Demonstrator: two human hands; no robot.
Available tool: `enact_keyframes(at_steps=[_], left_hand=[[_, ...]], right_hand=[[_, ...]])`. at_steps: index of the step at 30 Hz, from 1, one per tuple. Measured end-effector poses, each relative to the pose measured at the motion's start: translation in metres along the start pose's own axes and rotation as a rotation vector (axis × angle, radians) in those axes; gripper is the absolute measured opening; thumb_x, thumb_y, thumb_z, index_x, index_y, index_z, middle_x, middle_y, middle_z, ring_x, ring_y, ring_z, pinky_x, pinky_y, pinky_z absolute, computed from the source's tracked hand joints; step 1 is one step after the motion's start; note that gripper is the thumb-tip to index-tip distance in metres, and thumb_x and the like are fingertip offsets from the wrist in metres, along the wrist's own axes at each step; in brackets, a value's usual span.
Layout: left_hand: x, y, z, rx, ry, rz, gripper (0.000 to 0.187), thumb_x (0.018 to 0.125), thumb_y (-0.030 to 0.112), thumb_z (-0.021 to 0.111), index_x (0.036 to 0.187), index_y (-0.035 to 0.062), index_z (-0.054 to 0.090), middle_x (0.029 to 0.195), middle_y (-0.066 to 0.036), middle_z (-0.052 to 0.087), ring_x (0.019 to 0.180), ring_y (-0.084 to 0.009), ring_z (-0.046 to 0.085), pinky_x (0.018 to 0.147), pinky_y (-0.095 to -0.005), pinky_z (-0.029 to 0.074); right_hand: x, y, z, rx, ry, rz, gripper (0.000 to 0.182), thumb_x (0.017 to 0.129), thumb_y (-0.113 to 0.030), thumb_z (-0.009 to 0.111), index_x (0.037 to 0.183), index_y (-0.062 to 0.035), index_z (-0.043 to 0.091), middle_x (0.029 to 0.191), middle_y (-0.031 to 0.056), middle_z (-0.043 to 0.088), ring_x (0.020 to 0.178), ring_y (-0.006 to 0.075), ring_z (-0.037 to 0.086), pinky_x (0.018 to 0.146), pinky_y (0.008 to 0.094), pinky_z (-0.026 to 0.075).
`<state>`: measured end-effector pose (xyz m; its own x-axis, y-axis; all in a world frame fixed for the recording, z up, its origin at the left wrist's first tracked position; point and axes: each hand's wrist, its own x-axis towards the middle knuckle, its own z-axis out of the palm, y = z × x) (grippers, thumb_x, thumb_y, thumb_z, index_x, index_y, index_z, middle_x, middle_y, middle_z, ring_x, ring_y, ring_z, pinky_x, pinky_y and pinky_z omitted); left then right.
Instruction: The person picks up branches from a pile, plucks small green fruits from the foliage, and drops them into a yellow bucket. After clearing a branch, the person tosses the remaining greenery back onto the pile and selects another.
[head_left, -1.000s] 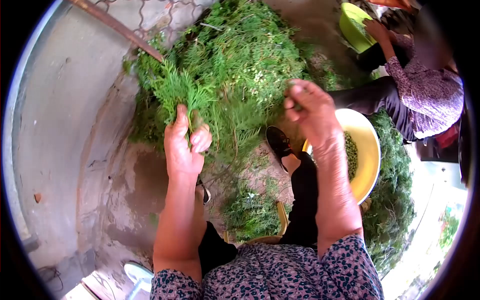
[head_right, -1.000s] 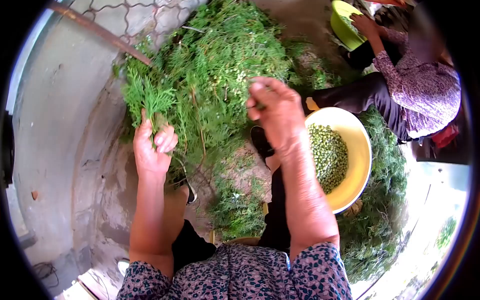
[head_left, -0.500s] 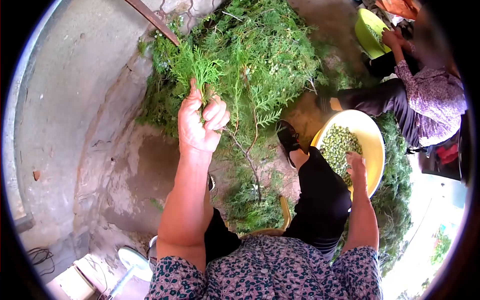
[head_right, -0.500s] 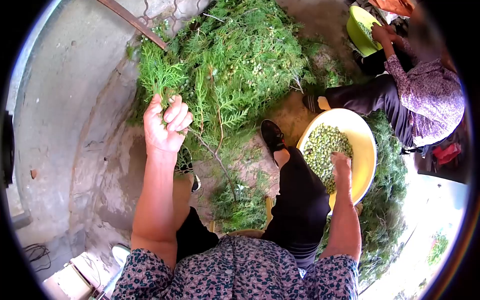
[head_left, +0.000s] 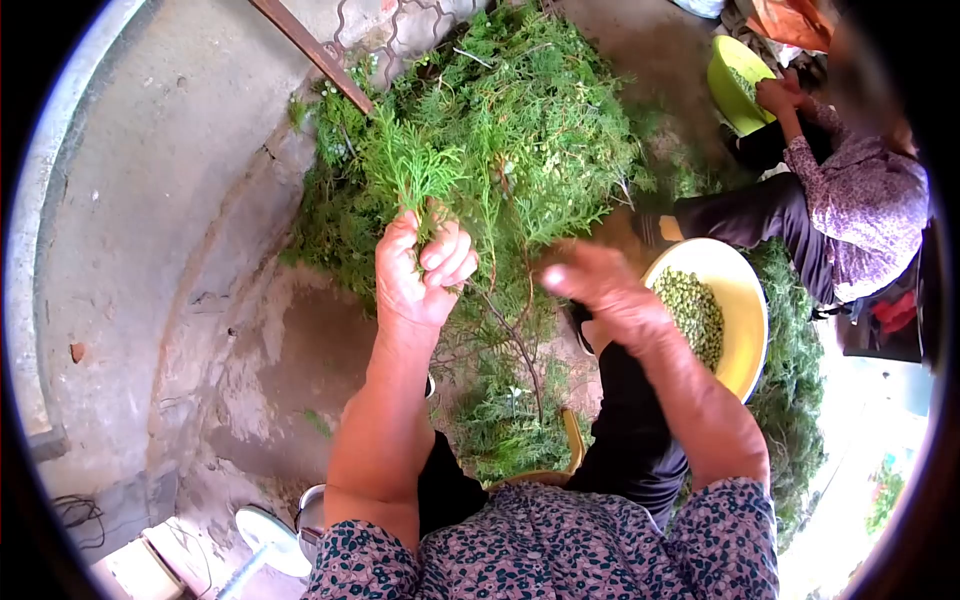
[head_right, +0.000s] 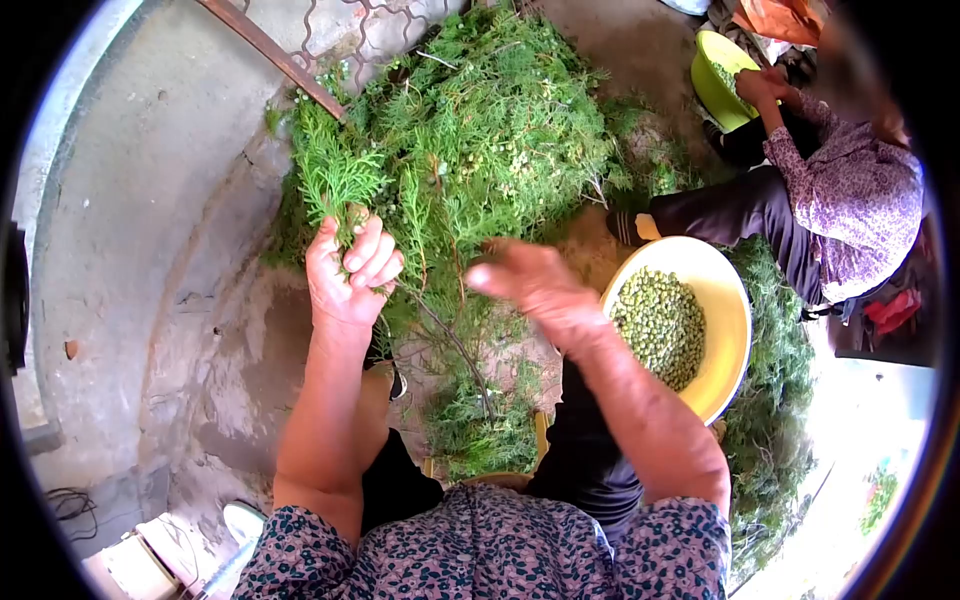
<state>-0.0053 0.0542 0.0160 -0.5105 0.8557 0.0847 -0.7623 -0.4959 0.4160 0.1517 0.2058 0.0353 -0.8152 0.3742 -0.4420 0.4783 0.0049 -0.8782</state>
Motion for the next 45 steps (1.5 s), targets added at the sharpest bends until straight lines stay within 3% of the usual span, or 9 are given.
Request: enact_keyframes(at_steps=[9, 11, 13, 15, 17, 21, 26, 32, 45], left_hand=[[-0.001, 0.006, 0.005, -0.024, 0.284, 0.051, 0.032, 0.087, 0.038, 0.051, 0.091, 0.0065, 0.052, 0.060, 0.003, 0.045, 0.048, -0.0079, 0.041, 0.047, -0.0217, 0.029], [-0.002, 0.006, 0.004, 0.324, 0.761, 0.117, 0.039, 0.083, 0.039, 0.058, 0.102, 0.0048, 0.051, 0.078, -0.002, 0.057, 0.072, -0.0120, 0.052, 0.067, -0.0232, 0.038], [0.001, 0.004, 0.009, 0.432, 0.745, 0.143, 0.045, 0.079, 0.036, 0.064, 0.106, 0.0022, 0.052, 0.099, -0.005, 0.056, 0.084, -0.0128, 0.050, 0.074, -0.0296, 0.038], [0.006, -0.001, 0.011, 0.910, 0.981, 0.638, 0.056, 0.082, 0.031, 0.062, 0.124, 0.0007, 0.040, 0.125, -0.013, 0.044, 0.116, -0.0227, 0.040, 0.101, -0.0345, 0.024], [0.003, 0.005, 0.017, 1.007, 0.862, 0.676, 0.051, 0.084, 0.025, 0.060, 0.126, 0.0037, 0.042, 0.131, -0.013, 0.038, 0.120, -0.0252, 0.036, 0.103, -0.0356, 0.023], [-0.001, 0.004, 0.031, 2.051, 0.530, 0.764, 0.021, 0.081, 0.018, 0.062, 0.096, 0.0023, 0.062, 0.108, -0.010, 0.057, 0.102, -0.0229, 0.049, 0.086, -0.0316, 0.039], [0.002, -0.009, 0.022, 1.558, 0.433, 0.467, 0.025, 0.077, 0.018, 0.068, 0.093, -0.0009, 0.062, 0.083, -0.005, 0.062, 0.080, -0.0166, 0.057, 0.075, -0.0296, 0.044], [-0.001, -0.009, 0.008, 0.803, 0.560, 0.209, 0.022, 0.072, -0.001, 0.068, 0.093, -0.0015, 0.061, 0.082, -0.004, 0.062, 0.071, -0.0100, 0.056, 0.068, -0.0233, 0.045], [0.003, -0.010, 0.010, 0.752, 0.508, 0.145, 0.018, 0.078, -0.002, 0.060, 0.096, -0.0018, 0.061, 0.084, -0.006, 0.064, 0.076, -0.0153, 0.061, 0.075, -0.0287, 0.045]], right_hand=[[0.028, 0.014, 0.059, 0.380, -0.006, -0.121, 0.017, 0.082, -0.013, 0.057, 0.072, -0.0005, 0.052, 0.067, 0.0039, 0.054, 0.069, 0.0128, 0.050, 0.075, 0.0290, 0.043], [0.027, 0.005, 0.061, 0.386, 0.064, -0.085, 0.017, 0.083, -0.014, 0.056, 0.074, 0.0003, 0.052, 0.066, 0.0043, 0.055, 0.066, 0.0124, 0.050, 0.075, 0.0298, 0.044], [0.031, 0.008, 0.064, 0.365, 0.100, -0.094, 0.015, 0.084, -0.012, 0.054, 0.075, 0.0002, 0.053, 0.064, 0.0036, 0.055, 0.064, 0.0115, 0.052, 0.071, 0.0282, 0.045], [0.034, 0.008, 0.066, 0.352, 0.131, -0.156, 0.013, 0.085, -0.010, 0.054, 0.077, 0.0006, 0.053, 0.065, 0.0036, 0.055, 0.063, 0.0109, 0.054, 0.066, 0.0262, 0.046], [0.035, 0.004, 0.069, 0.374, 0.135, -0.195, 0.012, 0.085, -0.009, 0.053, 0.079, 0.0013, 0.054, 0.065, 0.0033, 0.055, 0.061, 0.0104, 0.055, 0.062, 0.0257, 0.046], [0.037, 0.010, 0.074, 0.148, 0.247, -0.336, 0.011, 0.082, -0.007, 0.056, 0.085, 0.0030, 0.053, 0.064, 0.0095, 0.056, 0.059, 0.0152, 0.057, 0.056, 0.0302, 0.046], [0.033, 0.004, 0.086, -0.140, 0.346, -0.574, 0.023, 0.072, -0.004, 0.063, 0.088, 0.0026, 0.049, 0.073, 0.0219, 0.054, 0.066, 0.0404, 0.053, 0.055, 0.0425, 0.042], [0.025, -0.001, 0.085, -0.298, 0.210, -0.509, 0.033, 0.070, -0.012, 0.068, 0.092, 0.0022, 0.048, 0.076, 0.0208, 0.053, 0.073, 0.0396, 0.052, 0.062, 0.0443, 0.042], [0.027, -0.003, 0.072, -0.428, 0.294, -0.644, 0.037, 0.074, -0.016, 0.065, 0.104, 0.0007, 0.051, 0.094, 0.0218, 0.053, 0.087, 0.0369, 0.055, 0.072, 0.0423, 0.046]])
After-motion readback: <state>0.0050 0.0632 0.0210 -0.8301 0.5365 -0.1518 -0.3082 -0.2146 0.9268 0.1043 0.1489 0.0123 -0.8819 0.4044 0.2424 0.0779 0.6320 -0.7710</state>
